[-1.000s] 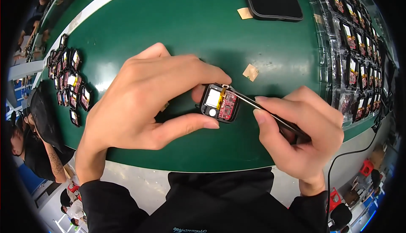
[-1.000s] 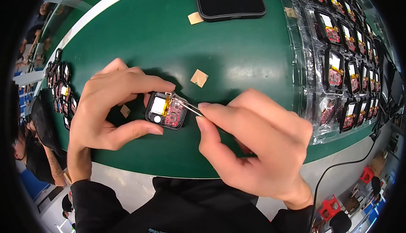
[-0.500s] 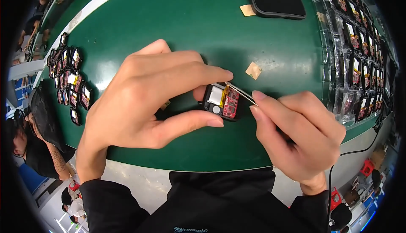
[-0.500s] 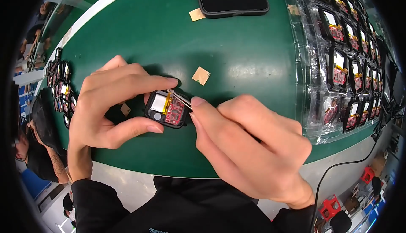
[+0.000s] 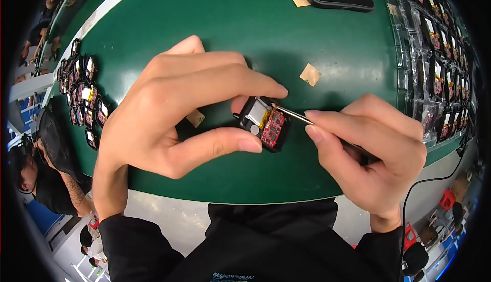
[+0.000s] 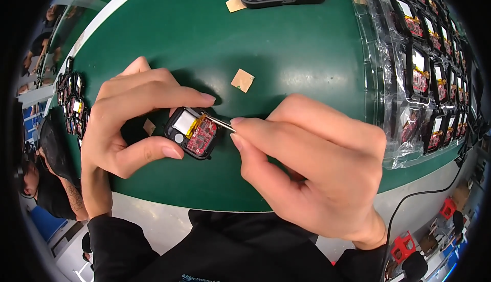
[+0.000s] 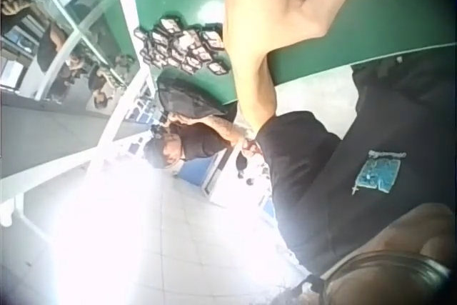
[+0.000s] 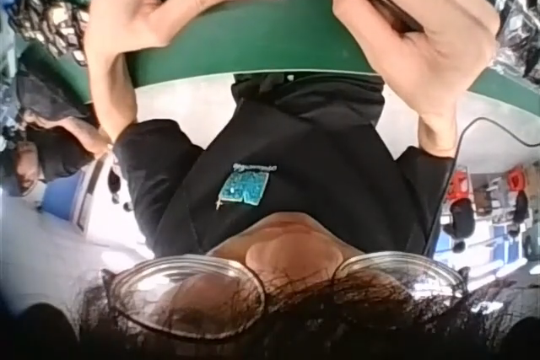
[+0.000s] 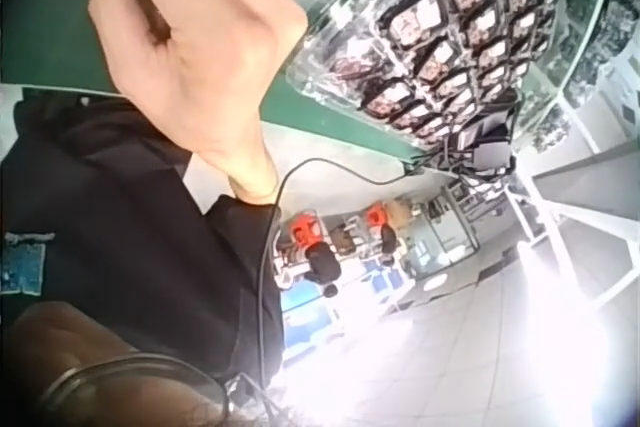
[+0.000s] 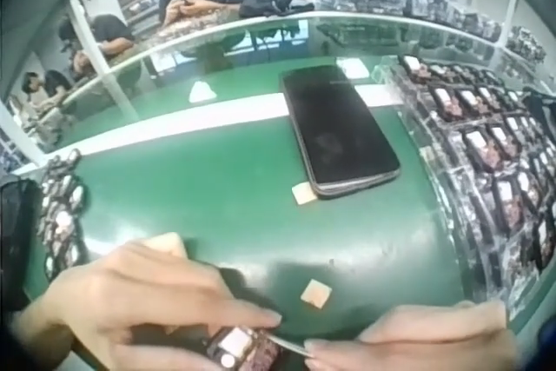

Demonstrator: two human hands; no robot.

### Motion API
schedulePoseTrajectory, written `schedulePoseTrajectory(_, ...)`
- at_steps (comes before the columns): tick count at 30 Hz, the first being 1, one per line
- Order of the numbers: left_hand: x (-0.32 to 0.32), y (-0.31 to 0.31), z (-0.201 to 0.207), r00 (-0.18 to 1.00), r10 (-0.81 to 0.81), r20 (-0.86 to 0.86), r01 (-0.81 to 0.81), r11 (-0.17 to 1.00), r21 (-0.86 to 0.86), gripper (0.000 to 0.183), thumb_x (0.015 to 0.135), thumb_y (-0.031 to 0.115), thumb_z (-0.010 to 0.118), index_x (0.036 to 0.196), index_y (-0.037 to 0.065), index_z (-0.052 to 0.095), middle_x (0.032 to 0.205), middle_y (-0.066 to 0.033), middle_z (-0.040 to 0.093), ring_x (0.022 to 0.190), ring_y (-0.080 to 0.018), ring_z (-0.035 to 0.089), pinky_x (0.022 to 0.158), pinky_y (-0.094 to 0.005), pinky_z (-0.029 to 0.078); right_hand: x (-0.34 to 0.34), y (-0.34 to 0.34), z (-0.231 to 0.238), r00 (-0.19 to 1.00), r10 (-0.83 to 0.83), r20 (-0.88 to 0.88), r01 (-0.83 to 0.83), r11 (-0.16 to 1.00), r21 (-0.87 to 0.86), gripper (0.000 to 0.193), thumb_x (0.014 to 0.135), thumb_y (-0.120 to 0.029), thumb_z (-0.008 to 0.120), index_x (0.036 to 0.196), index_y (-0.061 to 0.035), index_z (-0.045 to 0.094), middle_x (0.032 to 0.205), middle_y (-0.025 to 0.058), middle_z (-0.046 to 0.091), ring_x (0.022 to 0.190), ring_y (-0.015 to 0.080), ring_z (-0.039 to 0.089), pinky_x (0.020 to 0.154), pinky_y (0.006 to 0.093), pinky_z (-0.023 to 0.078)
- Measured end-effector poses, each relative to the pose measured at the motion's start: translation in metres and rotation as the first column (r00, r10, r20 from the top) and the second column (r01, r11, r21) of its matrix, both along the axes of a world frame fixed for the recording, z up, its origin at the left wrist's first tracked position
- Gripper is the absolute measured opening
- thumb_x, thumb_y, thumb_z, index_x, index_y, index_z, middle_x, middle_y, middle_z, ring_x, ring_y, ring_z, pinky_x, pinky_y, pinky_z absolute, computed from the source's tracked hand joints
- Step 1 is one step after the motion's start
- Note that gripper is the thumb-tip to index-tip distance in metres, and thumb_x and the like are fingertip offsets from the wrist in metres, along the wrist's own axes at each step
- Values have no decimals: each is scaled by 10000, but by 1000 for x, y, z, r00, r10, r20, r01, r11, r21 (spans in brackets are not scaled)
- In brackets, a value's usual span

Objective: Manually assemble and inspect smart watch or small electronic device components using a pick tool.

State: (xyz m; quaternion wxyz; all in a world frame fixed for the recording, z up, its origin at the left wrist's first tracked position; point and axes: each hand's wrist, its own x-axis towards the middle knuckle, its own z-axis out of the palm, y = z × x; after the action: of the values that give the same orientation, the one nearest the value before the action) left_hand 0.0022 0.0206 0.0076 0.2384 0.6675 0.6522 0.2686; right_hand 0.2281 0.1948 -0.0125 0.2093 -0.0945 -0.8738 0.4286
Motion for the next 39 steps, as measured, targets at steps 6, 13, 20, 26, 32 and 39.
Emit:
schedulePoseTrajectory(6, -1, 1, 0, 999, -31, 9, 31, 999, 15, 562, 833, 504, 880, 1102, 14, 815, 971, -100, 821, 772, -224, 704, 742, -362, 381, -1, -1, -3, 1000, 14, -19, -14, 1000, -9, 217, 807, 79, 864, 1017, 22, 872, 754, 41, 695, 554, 52, 514, 489, 236, 334)
schedulePoseTrajectory(13, 2, 3, 4, 998, -42, -49, 42, 999, 12, 532, 853, 497, 871, 1085, 22, 813, 962, -87, 820, 772, -226, 702, 738, -360, 390, 0, 0, -3, 998, 41, -47, -39, 999, 30, 249, 775, 100, 861, 1014, 31, 867, 727, 44, 679, 536, 54, 509, 474, 241, 324)
schedulePoseTrajectory(20, 0, -3, 3, 1000, -21, 0, 21, 999, 41, 502, 804, 409, 939, 1112, 36, 806, 967, -65, 805, 769, -202, 698, 744, -343, 401, 8, -2, 1, 997, 25, -74, -20, 997, 70, 245, 765, 92, 864, 1005, 44, 859, 731, 56, 688, 542, 67, 534, 476, 243, 342)
schedulePoseTrajectory(26, 10, -2, 4, 996, 28, -85, -22, 997, 76, 573, 753, 271, 993, 1242, 54, 785, 899, -20, 739, 717, -175, 653, 754, -325, 433, 21, -3, -2, 981, -136, -135, 121, 986, -114, 207, 795, 59, 888, 998, 29, 856, 711, 49, 668, 513, 78, 515, 468, 263, 357)
schedulePoseTrajectory(32, 14, 1, 3, 979, -3, -202, 34, 988, 152, 542, 709, 275, 1016, 1156, 43, 814, 785, -23, 662, 686, -195, 604, 705, -336, 433, 20, -2, 2, 965, -206, -160, 174, 966, -191, 183, 829, 48, 879, 1009, 29, 853, 714, 50, 679, 518, 72, 525, 473, 261, 341)
schedulePoseTrajectory(39, 16, 4, 3, 981, 175, -86, -153, 964, 215, 471, 681, 166, 1003, 1094, 25, 828, 735, -32, 663, 590, -130, 538, 543, -296, 431, 71, -27, 8, 988, -41, -149, -46, 843, -536, 160, 903, -2, 885, 1061, 4, 863, 755, 38, 707, 592, 48, 538, 518, 261, 358)
